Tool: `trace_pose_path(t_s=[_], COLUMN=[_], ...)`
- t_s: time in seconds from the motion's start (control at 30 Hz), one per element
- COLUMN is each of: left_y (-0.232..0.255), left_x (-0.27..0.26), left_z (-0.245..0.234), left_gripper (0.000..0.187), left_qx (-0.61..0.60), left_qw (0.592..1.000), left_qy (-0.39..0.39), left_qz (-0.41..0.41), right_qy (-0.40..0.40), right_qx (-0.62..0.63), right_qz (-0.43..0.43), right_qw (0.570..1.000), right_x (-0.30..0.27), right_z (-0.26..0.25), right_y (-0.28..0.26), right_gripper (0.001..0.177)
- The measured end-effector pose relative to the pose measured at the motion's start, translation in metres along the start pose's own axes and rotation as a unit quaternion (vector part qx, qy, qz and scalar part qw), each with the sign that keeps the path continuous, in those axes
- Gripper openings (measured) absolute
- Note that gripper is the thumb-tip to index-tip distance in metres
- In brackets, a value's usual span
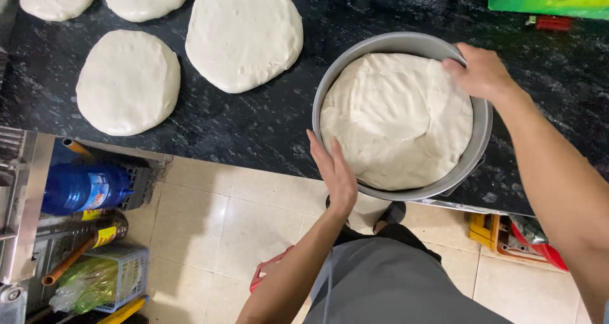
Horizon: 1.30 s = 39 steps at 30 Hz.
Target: Dividing large rounds of dough into smaller uniform pieces using a mechanical dough divider.
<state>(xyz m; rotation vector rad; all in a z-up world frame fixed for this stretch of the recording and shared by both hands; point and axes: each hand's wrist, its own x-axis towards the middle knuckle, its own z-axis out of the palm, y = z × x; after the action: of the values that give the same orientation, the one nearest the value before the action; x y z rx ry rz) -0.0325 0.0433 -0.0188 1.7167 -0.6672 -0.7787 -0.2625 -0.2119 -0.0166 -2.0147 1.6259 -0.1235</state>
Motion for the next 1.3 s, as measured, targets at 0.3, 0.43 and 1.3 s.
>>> trace_pose_path(t_s=[0.3, 0.43, 1.3], left_y=[0.030, 0.018, -0.022], left_x=[0.114, 0.105, 0.088], left_z=[0.010, 0.058, 0.066], left_gripper=[0.064, 0.064, 0.067], left_qx=[0.015, 0.143, 0.455], left_qw=[0.995, 0.973, 0.804], left_qy=[-0.026, -0.035, -0.176], left_qz=[0.100, 0.175, 0.338], right_qy=[0.087, 0.283, 0.040], right_qx=[0.021, -0.095, -0.149], right_qz=[0.122, -0.104, -0.215], right_qw=[0.989, 0.949, 0.964], right_x=[-0.125, -0.123, -0.064], right_z=[0.035, 0.029, 0.082], right_y=[0.054, 0.022, -0.050], right_gripper=[0.046, 0.060, 0.072])
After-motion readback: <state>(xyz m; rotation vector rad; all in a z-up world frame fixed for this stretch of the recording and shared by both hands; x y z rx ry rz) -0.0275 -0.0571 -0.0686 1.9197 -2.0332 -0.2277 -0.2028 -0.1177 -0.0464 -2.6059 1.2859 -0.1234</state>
